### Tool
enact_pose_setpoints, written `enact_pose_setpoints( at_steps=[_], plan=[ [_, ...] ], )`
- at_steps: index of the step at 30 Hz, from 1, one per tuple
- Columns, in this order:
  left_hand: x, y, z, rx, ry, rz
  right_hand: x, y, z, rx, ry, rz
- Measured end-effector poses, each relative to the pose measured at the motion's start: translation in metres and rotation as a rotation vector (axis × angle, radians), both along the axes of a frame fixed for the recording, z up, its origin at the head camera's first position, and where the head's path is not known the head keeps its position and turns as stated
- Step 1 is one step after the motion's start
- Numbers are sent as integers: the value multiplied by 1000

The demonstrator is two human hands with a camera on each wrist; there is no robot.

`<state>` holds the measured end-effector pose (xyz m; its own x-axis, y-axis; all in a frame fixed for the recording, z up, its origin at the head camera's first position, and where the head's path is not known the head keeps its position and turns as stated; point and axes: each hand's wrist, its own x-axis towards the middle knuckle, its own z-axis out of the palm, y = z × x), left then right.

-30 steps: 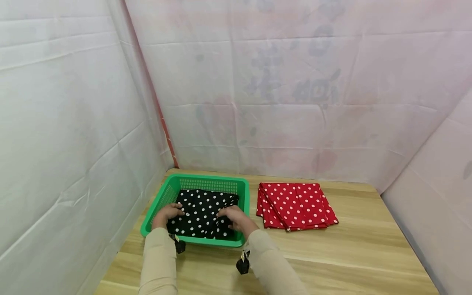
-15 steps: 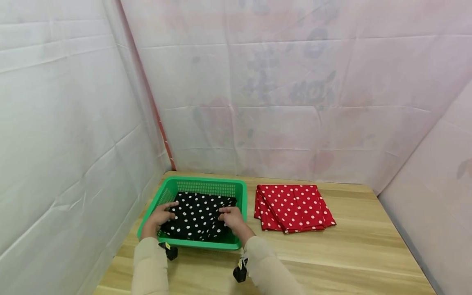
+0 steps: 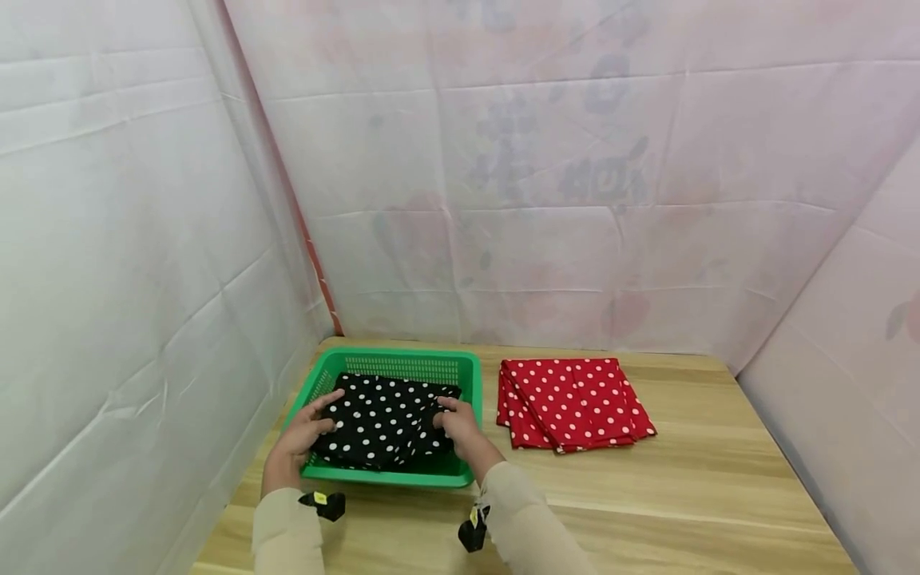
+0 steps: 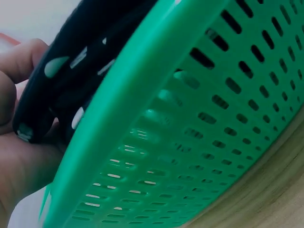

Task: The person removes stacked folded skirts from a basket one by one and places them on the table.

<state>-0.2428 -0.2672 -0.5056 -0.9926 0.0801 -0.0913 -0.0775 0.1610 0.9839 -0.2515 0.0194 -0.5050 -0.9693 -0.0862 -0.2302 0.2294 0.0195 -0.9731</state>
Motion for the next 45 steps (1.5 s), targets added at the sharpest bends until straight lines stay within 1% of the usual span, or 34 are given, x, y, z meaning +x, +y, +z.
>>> enact_pose_setpoints(
  at_steps=[2, 4, 7, 10, 12, 15, 18, 20, 22, 23, 24, 27, 29, 30, 31, 34, 38, 41, 43, 45],
  plan=[
    [1, -1, -2, 56, 23, 9, 0, 1, 3, 0, 1, -8],
    [3, -3, -2, 86, 41, 15, -1, 2, 6, -6, 10, -25],
    [7, -4, -1, 107, 45, 25, -1, 4, 10, -21, 14, -57],
    [12, -4, 1, 121, 29, 32, -1, 9, 13, -45, 11, -59],
    [15, -3, 4, 134, 26, 39, -1, 13, 16, -72, 8, -37],
    [19, 0, 7, 163, 23, 49, 0, 19, 19, -150, -10, 19],
    [20, 2, 8, 167, 28, 45, -1, 24, 21, -207, -37, 82],
    [20, 2, 7, 175, 34, 30, 0, 28, 22, -208, -38, 108],
    [21, 1, 6, 182, 47, -5, 0, 31, 21, -189, -28, 120],
    [23, 1, 8, 188, 54, -28, 1, 32, 21, -188, -23, 120],
    [24, 0, 8, 191, 62, -47, 3, 33, 24, -198, -24, 122],
    [27, -2, 8, 200, 75, -105, 6, 35, 25, -256, -17, 118],
    [28, -1, 8, 206, 73, -125, 8, 35, 27, -267, 2, 99],
    [27, 0, 6, 204, 72, -128, 8, 35, 28, -260, 20, 90],
    [27, 1, 6, 207, 71, -128, 8, 35, 27, -244, 44, 80],
    [27, 5, 7, 220, 65, -113, 10, 36, 29, -157, 100, 58],
    [28, 8, 8, 220, 69, -91, 11, 40, 31, -98, 110, 39],
    [29, 9, 10, 211, 71, -85, 12, 41, 31, -87, 102, 32],
    [30, 11, 11, 208, 69, -81, 13, 42, 31, -82, 112, 42],
    [33, 15, 13, 201, 70, -59, 17, 45, 31, -64, 130, 47]
  ],
)
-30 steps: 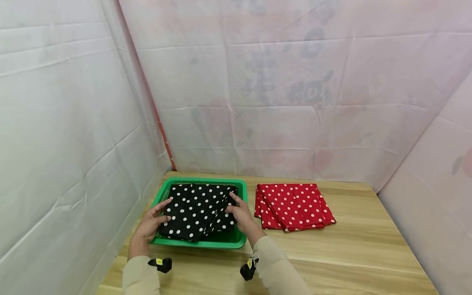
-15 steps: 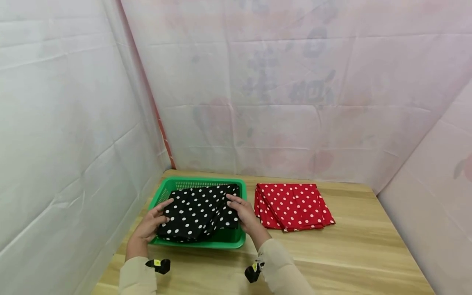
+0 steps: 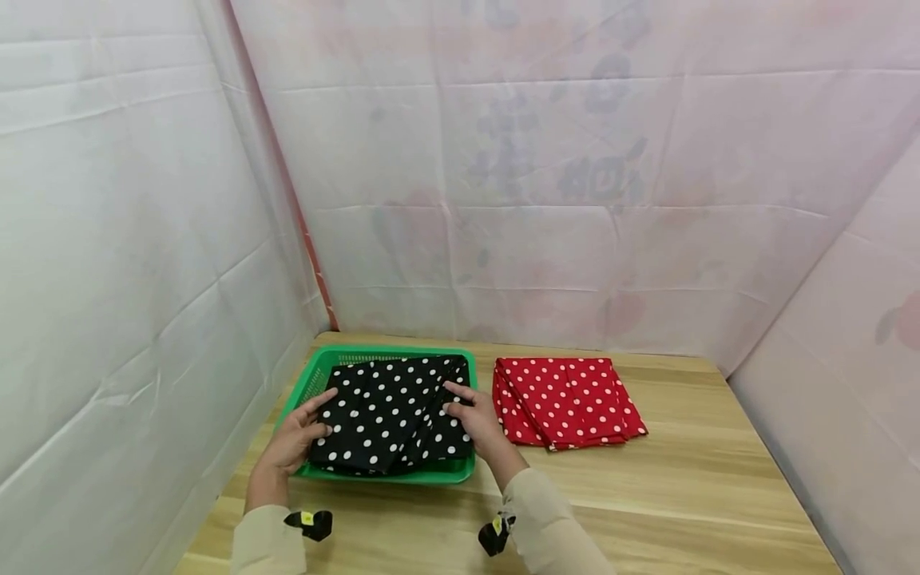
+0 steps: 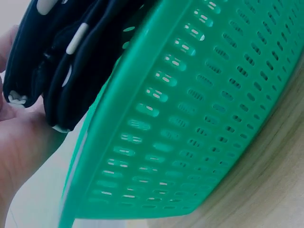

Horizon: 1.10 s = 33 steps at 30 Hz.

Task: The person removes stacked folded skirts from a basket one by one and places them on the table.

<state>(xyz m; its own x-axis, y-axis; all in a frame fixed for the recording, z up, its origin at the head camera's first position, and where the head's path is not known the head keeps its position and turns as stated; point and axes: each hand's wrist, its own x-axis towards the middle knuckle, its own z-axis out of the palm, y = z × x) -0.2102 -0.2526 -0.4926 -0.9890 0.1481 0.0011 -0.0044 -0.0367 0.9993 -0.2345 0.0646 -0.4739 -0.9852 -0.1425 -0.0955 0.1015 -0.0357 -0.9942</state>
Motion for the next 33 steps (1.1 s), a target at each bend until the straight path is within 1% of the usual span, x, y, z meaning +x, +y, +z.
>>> enact_pose_setpoints(
  at_steps=[3, 6, 8, 11, 13, 17, 18, 22, 25, 29, 33],
  plan=[
    [5, 8, 4, 15, -9, 27, 8, 6, 3, 47, 47, -15],
    [12, 23, 6, 51, -23, 48, 16, 20, 5, 110, 96, -43],
    [16, 33, 7, 77, -34, 62, 19, 30, 4, 138, 125, -48],
    [22, 47, 10, 96, -36, 79, 24, 44, 1, 168, 145, -55],
    [25, 55, 12, 95, -35, 86, 28, 52, 0, 169, 153, -66],
    [34, 70, 13, 88, -31, 97, 36, 65, -4, 140, 131, -95],
    [35, 68, 14, 99, -34, 92, 40, 62, -1, 137, 125, -110],
    [42, 81, 13, 101, -19, 97, 46, 72, -2, 101, 97, -143],
    [44, 92, 13, 97, 2, 83, 49, 82, 0, 103, 87, -164],
    [46, 104, 16, 96, 18, 73, 54, 94, 3, 120, 71, -174],
    [46, 114, 19, 106, 33, 49, 58, 105, 7, 107, 60, -196]
  ],
)
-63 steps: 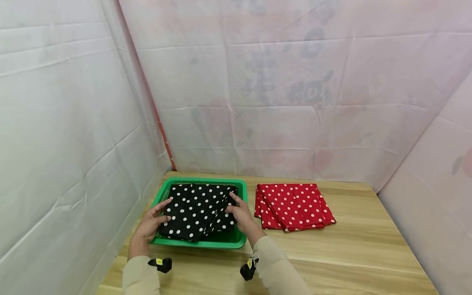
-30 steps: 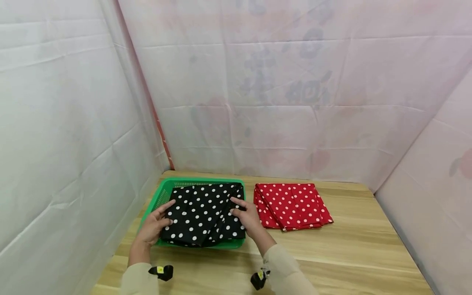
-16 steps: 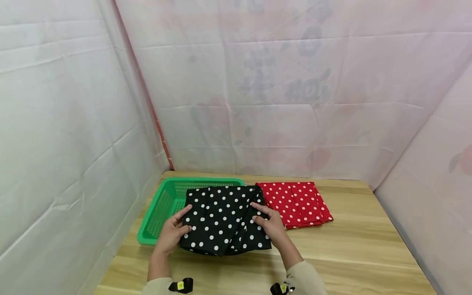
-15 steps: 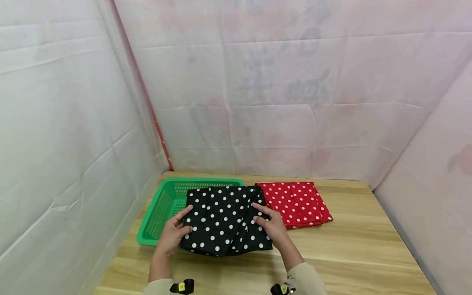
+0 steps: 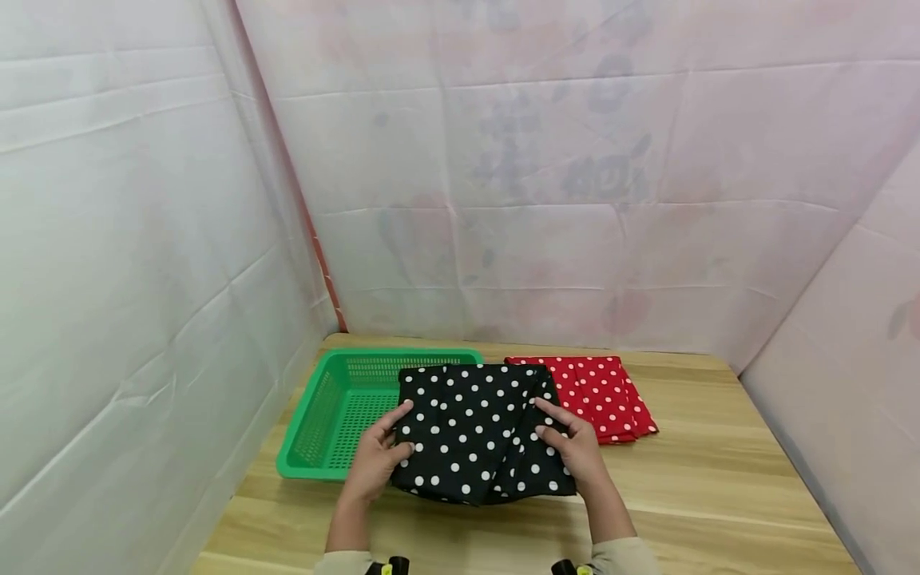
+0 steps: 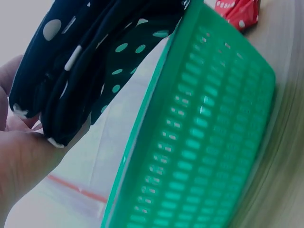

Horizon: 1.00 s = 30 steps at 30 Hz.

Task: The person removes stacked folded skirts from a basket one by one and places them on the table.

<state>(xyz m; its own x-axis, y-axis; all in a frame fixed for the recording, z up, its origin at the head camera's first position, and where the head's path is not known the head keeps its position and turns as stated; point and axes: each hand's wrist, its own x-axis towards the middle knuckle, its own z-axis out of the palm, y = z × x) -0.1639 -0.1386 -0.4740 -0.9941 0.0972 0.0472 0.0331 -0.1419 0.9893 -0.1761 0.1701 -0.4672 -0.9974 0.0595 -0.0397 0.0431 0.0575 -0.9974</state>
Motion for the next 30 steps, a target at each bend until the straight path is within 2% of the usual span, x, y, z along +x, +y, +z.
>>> enact_pose_setpoints(
  at_steps=[7, 10, 15, 19, 23, 30],
  plan=[
    [-1, 21, 1, -1, 12, -81, 9, 22, 3, -28, -25, -52],
    [1, 31, 10, -2, 8, -114, 13, 33, 2, -17, -26, -62],
    [0, 48, 17, -10, 8, -156, 18, 52, 3, -2, -12, -70],
    [-5, 62, 11, -13, 3, -170, 20, 65, 6, 39, -17, -86],
    [-5, 78, -1, -26, -10, -182, 26, 78, 7, 66, -24, -110],
    [-2, 104, -5, -57, 9, -199, 35, 99, 5, 78, 0, -162]
  ],
)
